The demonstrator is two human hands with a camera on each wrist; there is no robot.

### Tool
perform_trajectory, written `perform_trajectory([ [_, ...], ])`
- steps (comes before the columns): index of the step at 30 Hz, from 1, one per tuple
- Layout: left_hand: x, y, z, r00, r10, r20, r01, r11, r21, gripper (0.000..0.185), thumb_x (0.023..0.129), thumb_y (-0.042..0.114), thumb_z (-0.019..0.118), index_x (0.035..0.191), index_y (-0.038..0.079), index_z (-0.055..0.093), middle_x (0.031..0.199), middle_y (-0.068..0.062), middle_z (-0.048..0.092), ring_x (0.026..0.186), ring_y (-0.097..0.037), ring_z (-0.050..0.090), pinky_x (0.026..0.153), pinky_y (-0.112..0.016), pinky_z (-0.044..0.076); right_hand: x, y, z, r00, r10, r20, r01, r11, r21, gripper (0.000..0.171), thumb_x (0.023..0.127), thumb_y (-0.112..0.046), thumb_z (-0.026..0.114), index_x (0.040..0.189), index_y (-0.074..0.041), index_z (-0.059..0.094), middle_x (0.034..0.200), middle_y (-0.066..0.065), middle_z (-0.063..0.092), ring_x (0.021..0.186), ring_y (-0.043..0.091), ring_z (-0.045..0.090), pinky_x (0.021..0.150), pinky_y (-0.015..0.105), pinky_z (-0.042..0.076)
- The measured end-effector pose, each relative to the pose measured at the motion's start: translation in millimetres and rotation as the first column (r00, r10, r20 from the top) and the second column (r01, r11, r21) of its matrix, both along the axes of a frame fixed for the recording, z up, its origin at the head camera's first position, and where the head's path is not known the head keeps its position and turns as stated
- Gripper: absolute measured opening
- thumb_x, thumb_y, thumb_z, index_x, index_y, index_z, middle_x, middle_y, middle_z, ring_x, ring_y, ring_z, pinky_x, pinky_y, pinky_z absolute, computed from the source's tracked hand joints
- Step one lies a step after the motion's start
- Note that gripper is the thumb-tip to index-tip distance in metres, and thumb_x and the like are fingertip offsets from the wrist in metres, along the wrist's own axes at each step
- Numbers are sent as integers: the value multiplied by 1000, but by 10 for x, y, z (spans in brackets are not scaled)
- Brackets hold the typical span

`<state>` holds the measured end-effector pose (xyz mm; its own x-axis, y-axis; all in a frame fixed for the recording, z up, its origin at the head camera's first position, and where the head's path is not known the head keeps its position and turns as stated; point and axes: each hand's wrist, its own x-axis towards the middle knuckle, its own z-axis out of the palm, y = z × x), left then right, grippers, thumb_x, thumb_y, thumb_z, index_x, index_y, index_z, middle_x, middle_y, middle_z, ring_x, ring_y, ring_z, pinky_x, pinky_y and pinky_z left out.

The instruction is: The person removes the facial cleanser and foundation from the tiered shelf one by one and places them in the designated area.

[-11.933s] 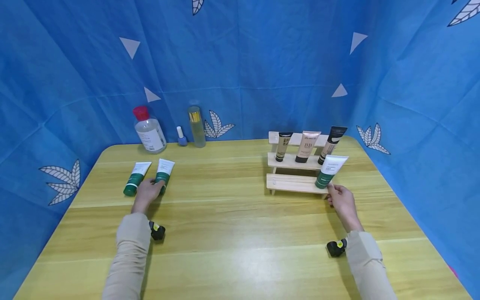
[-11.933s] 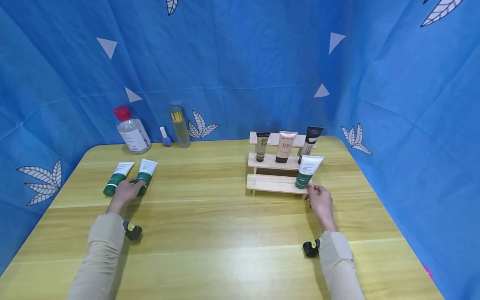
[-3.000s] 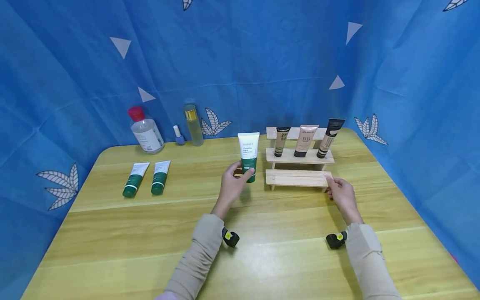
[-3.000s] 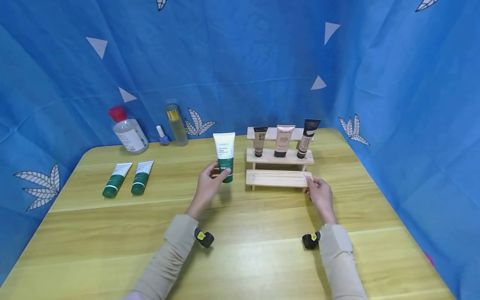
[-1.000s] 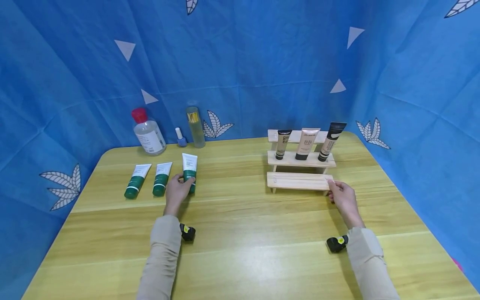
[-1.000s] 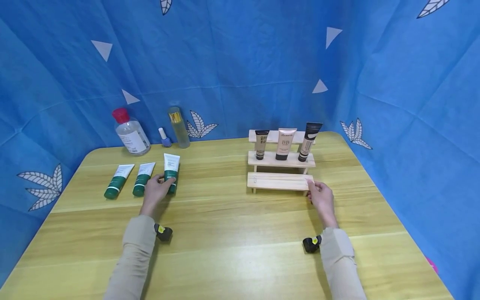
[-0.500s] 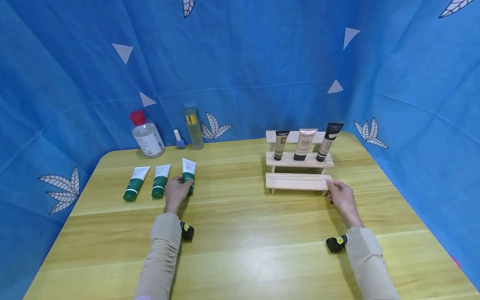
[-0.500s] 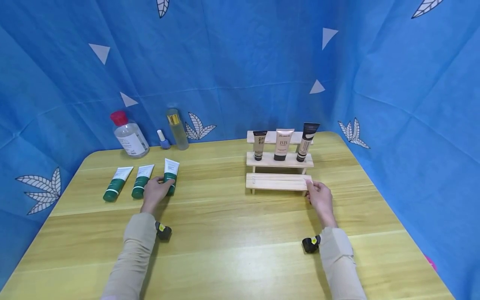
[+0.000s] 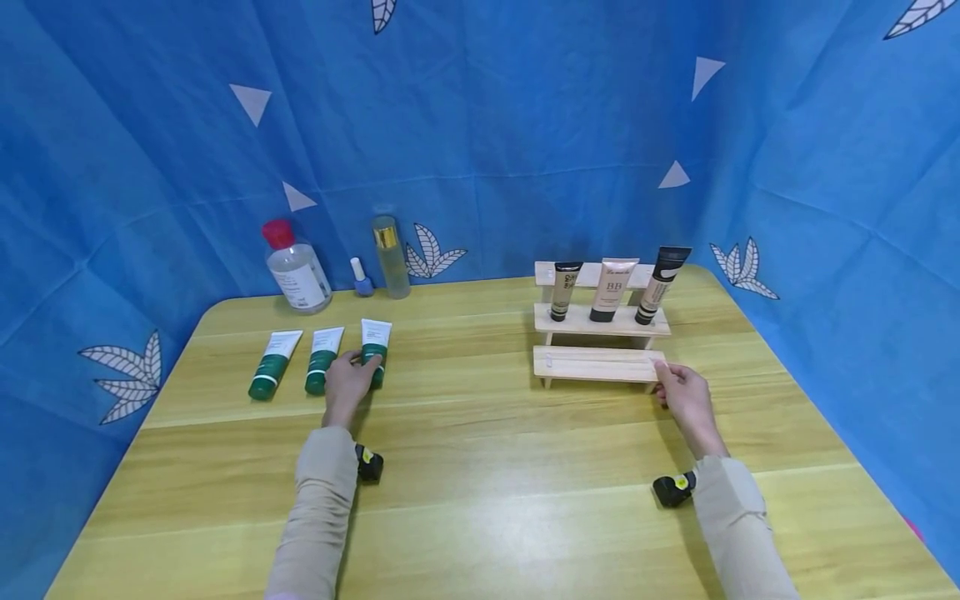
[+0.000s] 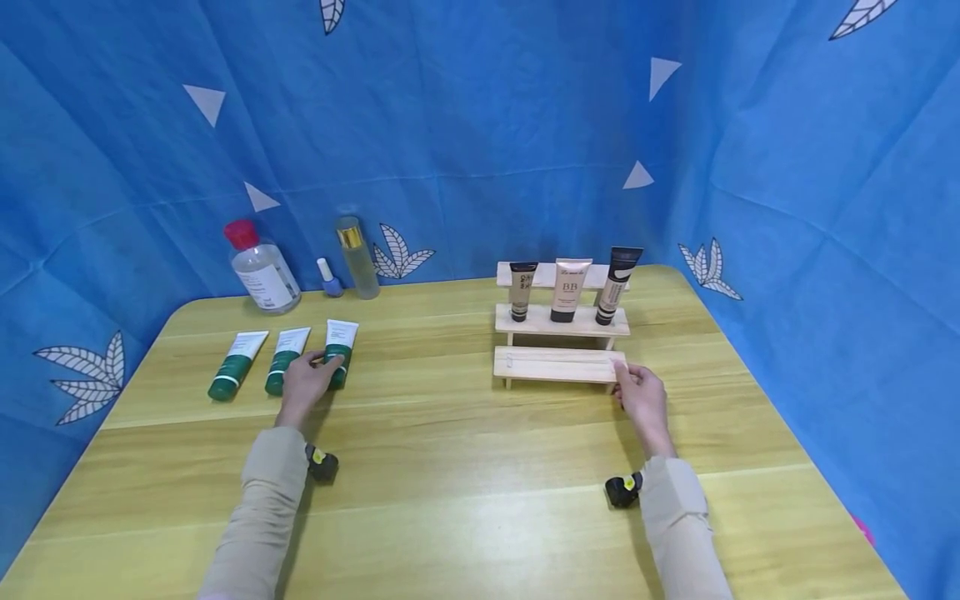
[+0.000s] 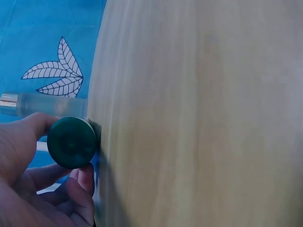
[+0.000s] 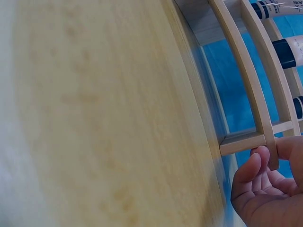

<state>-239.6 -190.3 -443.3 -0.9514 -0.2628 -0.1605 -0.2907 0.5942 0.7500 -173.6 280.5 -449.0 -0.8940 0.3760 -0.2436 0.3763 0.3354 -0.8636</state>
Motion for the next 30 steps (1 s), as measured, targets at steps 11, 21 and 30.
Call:
perform_trajectory([
  [11,30,-63,-17,999,-41,10,41,999,-11,56,96,35,51,135,-7,47,123,-27,56,113,-37,53,96,-49,42,0,9,-25,1000,-2,-7,2,1000,2,63,100,-43,37,136,9,41,94,5,57,72,3,51,63,17,48],
  [21,31,-80,-17,999,-48,-11,48,999,-24,54,97,32,49,134,-8,47,124,-28,56,116,-37,52,99,-49,41,-5,18,-12,1000,3,-16,-3,1000,-2,62,101,-41,38,136,10,41,91,4,57,70,2,51,62,17,49],
  [30,40,-52,4,991,44,-130,-42,999,17,47,95,25,54,129,-7,52,117,-25,58,111,-35,53,97,-47,42,-12,23,-26,1000,-5,3,5,1000,-1,64,100,-43,38,136,9,40,90,2,56,70,3,51,62,17,48],
])
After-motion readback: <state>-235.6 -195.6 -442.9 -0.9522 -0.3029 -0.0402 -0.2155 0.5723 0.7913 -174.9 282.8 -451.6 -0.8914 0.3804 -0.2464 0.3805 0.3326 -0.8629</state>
